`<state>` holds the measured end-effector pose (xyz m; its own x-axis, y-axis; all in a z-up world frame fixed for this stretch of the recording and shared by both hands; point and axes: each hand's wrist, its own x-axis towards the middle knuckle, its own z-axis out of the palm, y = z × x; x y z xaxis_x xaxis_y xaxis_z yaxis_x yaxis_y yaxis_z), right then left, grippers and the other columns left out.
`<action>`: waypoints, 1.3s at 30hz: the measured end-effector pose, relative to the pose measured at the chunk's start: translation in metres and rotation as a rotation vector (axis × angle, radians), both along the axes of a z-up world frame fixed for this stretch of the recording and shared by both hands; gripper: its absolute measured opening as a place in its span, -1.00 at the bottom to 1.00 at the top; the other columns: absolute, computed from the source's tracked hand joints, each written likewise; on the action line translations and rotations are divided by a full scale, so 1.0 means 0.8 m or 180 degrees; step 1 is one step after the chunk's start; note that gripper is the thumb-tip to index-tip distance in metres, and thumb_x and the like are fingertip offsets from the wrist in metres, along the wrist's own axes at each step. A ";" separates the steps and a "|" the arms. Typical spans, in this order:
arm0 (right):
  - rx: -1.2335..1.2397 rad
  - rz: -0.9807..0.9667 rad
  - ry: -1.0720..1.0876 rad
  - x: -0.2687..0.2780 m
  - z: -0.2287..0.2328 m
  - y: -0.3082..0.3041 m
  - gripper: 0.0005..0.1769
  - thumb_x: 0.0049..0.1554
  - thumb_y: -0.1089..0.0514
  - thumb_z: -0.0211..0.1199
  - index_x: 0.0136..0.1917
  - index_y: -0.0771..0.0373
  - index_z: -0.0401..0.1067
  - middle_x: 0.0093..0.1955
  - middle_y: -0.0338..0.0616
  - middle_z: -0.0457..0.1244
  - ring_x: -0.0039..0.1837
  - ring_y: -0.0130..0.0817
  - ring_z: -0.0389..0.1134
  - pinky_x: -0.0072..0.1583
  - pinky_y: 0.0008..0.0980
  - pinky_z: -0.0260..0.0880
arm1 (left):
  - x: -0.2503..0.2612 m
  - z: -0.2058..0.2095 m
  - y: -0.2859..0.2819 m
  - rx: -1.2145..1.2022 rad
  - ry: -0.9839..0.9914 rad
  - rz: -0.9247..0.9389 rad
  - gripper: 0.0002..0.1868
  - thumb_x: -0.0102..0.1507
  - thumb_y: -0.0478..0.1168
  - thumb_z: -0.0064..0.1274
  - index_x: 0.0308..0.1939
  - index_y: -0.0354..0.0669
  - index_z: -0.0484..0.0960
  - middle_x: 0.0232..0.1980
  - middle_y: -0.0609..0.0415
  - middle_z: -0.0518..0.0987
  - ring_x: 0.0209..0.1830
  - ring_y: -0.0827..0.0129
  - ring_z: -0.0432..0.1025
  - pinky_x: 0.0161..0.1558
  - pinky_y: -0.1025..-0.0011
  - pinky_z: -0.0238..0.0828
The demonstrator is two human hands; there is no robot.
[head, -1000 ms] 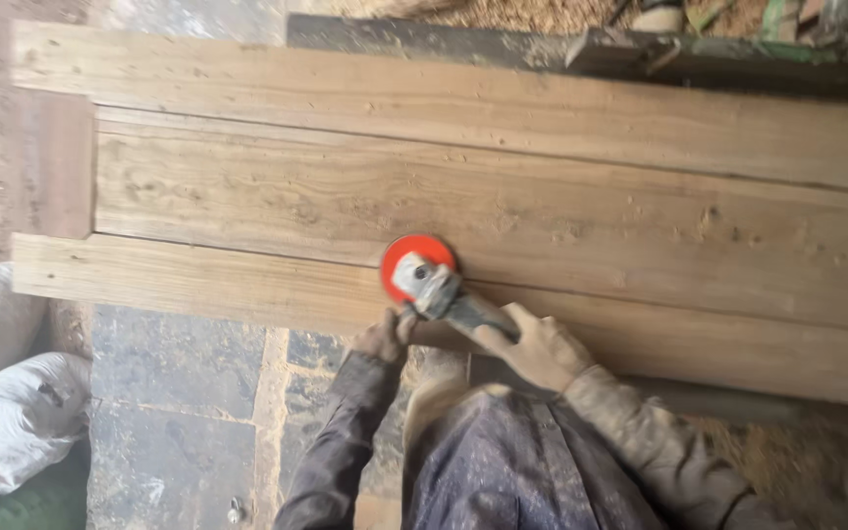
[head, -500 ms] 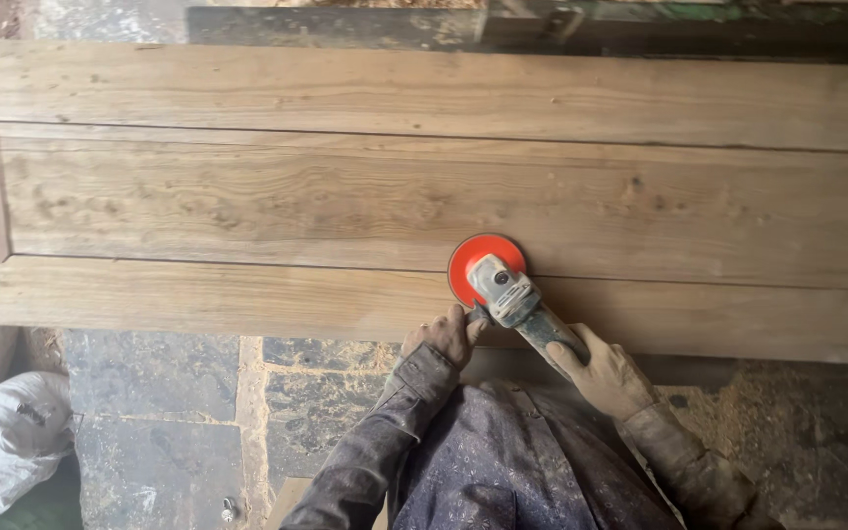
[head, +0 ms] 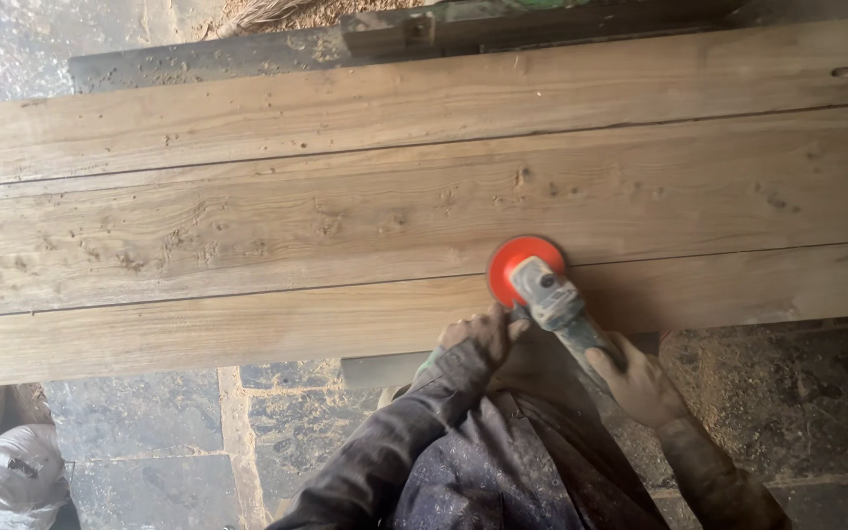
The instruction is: The person uses an electric sander to smooth the surface of a large wooden board. The sander is moved back and forth across the wood, generating sawdust as the surface is refined.
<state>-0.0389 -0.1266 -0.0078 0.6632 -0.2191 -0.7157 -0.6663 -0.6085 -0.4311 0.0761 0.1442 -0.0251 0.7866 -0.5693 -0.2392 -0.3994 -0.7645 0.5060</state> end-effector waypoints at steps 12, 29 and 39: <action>0.0151 -0.0617 -0.0476 -0.057 -0.040 -0.077 -0.14 0.21 -0.42 -0.07 0.43 0.31 0.30 0.16 0.27 0.37 0.18 0.11 0.43 0.19 0.08 0.43 | 0.037 0.035 -0.090 -0.0403 0.0607 -0.0269 -0.54 0.46 0.17 -0.19 -0.05 -0.19 0.48 -0.32 -0.14 0.62 -0.34 -0.02 0.55 -0.29 0.06 0.48; 0.0486 0.1520 0.0125 0.285 0.088 0.413 -0.07 0.08 -0.61 -0.03 0.31 0.19 0.34 -0.26 -0.01 0.41 -0.20 -0.12 0.52 -0.21 -0.06 0.53 | 0.087 0.073 0.406 0.1721 -0.0088 0.0677 -0.51 0.34 -0.35 -0.09 0.38 -0.07 0.36 0.13 -0.17 0.53 -0.21 0.18 0.52 -0.34 0.25 0.55; 0.0266 0.0897 0.0163 0.242 0.065 0.335 -0.10 0.03 -0.56 -0.02 0.32 0.13 0.38 -0.10 0.13 0.45 -0.03 0.06 0.54 0.00 0.05 0.58 | 0.098 0.006 0.348 0.0287 0.0229 0.0515 -0.68 0.44 -0.20 -0.28 0.21 -0.17 0.46 -0.27 -0.13 0.61 -0.42 0.08 0.55 -0.44 0.14 0.54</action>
